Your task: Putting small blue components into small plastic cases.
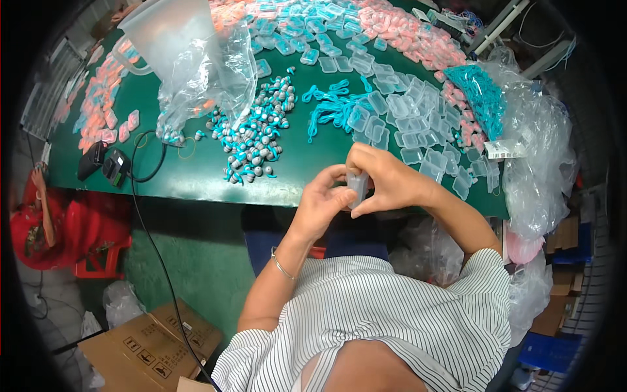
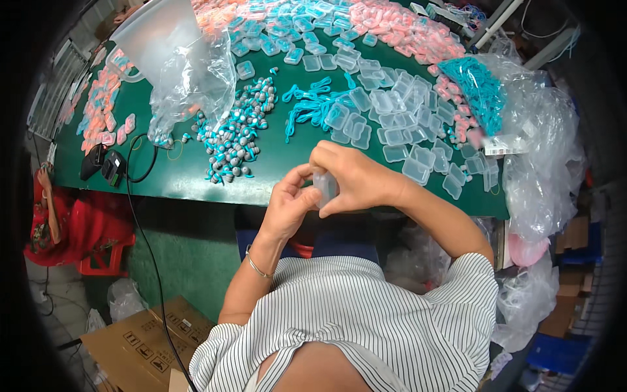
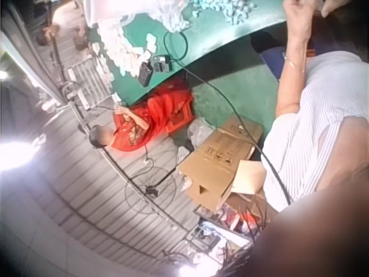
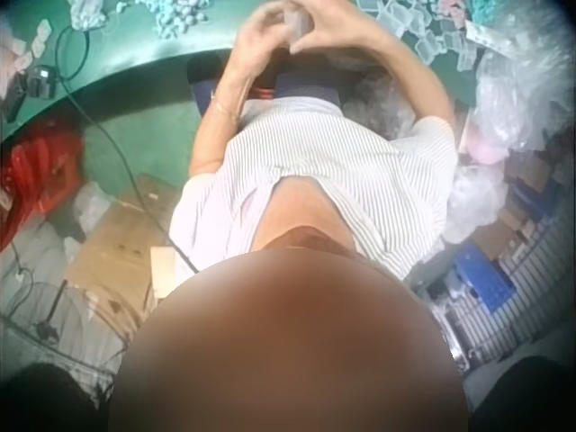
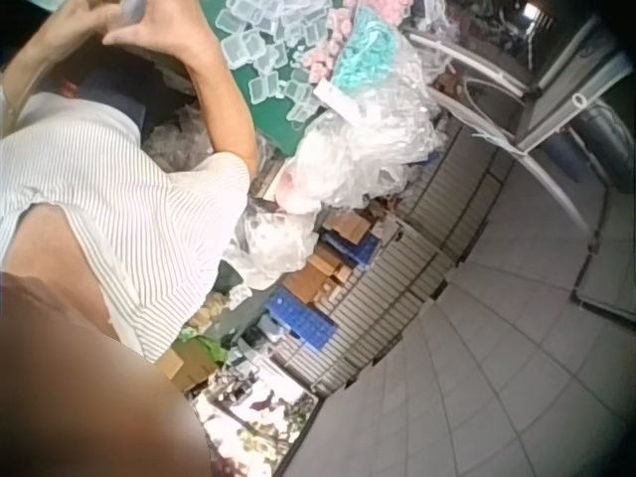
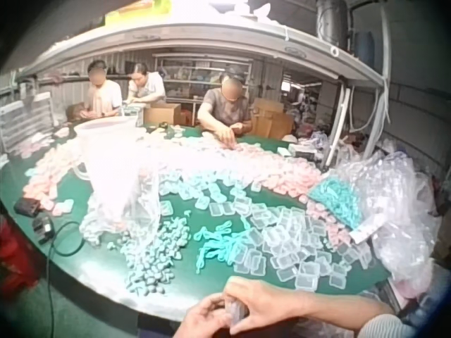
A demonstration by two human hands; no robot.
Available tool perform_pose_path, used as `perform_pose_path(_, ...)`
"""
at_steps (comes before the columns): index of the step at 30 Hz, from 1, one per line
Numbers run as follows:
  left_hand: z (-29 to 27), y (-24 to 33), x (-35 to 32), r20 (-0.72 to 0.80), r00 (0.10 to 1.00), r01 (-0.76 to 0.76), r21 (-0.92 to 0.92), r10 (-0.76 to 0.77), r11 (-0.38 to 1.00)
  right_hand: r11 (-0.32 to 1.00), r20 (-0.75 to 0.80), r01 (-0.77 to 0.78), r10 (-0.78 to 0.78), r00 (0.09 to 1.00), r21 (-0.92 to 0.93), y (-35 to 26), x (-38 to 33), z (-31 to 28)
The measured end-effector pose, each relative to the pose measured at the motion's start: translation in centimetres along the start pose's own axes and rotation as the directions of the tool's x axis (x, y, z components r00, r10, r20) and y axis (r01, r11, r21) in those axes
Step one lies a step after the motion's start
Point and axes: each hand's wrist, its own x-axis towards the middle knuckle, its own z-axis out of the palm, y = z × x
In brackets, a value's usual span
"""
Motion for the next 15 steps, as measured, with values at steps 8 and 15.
perform_pose_path(8, -0.7, -0.3, 0.9, -0.054, 0.992, 0.089, -0.304, -0.110, 0.949, 0.942, 0.103, -0.281, 0.266, 0.959, 0.185, 0.6, 0.9, -1.3)
perform_pose_path(15, -2.8, -1.3, 2.1, 0.124, 0.973, 0.227, -0.676, -0.196, 0.701, 0.937, 0.038, -0.052, 0.041, 0.998, 0.347, 4.2, 1.1, -1.2)
